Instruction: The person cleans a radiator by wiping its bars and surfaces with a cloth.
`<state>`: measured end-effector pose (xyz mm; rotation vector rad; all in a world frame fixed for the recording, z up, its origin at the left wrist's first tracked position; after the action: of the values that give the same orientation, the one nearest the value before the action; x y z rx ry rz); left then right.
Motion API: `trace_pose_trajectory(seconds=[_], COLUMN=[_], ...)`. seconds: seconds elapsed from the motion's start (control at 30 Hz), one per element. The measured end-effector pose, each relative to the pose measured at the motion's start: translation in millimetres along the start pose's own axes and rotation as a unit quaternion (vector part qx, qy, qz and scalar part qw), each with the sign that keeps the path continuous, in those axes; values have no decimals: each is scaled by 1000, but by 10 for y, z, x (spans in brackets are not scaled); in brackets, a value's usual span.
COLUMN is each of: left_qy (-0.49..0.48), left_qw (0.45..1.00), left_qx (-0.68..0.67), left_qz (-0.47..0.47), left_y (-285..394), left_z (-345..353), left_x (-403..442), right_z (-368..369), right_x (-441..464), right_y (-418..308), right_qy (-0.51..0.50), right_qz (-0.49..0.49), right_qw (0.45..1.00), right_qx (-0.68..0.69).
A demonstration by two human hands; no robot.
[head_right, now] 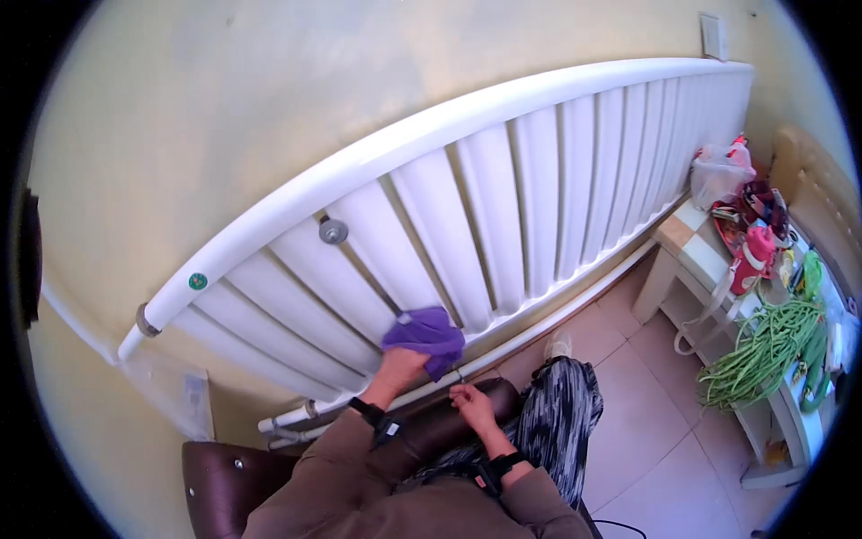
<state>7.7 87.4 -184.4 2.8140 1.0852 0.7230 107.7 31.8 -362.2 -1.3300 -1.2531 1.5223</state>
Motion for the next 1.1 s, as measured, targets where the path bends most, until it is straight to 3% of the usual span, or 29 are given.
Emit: trace_pose_trajectory(seconds=[0.07,0.13,0.27,0.4,0.47,0.87,1.1], left_qy=[1,58,293,381,325,113,83], left_qw=[998,993,927,886,915,992,994], left_qx=[51,96,208,242,239,15,-7], left_qz=[-26,43,108,110,-21,-53,-63], left_y=[-56,204,811,1164,1123,1070,1021], left_z=[-345,-923,-2007,-2563,-2648,-2236,-2411], left_x=[225,644,1198,1569,1812,3670,3481], right_z=[8,38,18,-17,17,60,-71], right_x=[24,-14,44,41,39,19,0], right_y=[-42,-53,57,53,50,33,28], right_qy=[9,-1,6,19,7,-10,4], right_qz=[2,21,35,15,36,41,35], right_qw=[1000,998,996,996,996,996,998], right_qx=[-9,-65,-83,-83,-83,-73,-42])
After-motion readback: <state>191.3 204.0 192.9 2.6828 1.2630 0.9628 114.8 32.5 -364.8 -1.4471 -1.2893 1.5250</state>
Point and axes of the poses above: each hand's wrist, its own x-axis towards the middle knuckle, its own z-axis out of the palm, y = z × x, the point moved 8 cm from there along x, towards the middle knuckle, and after that the axes turned 13 degrees about -x, right-handed, at the moved point
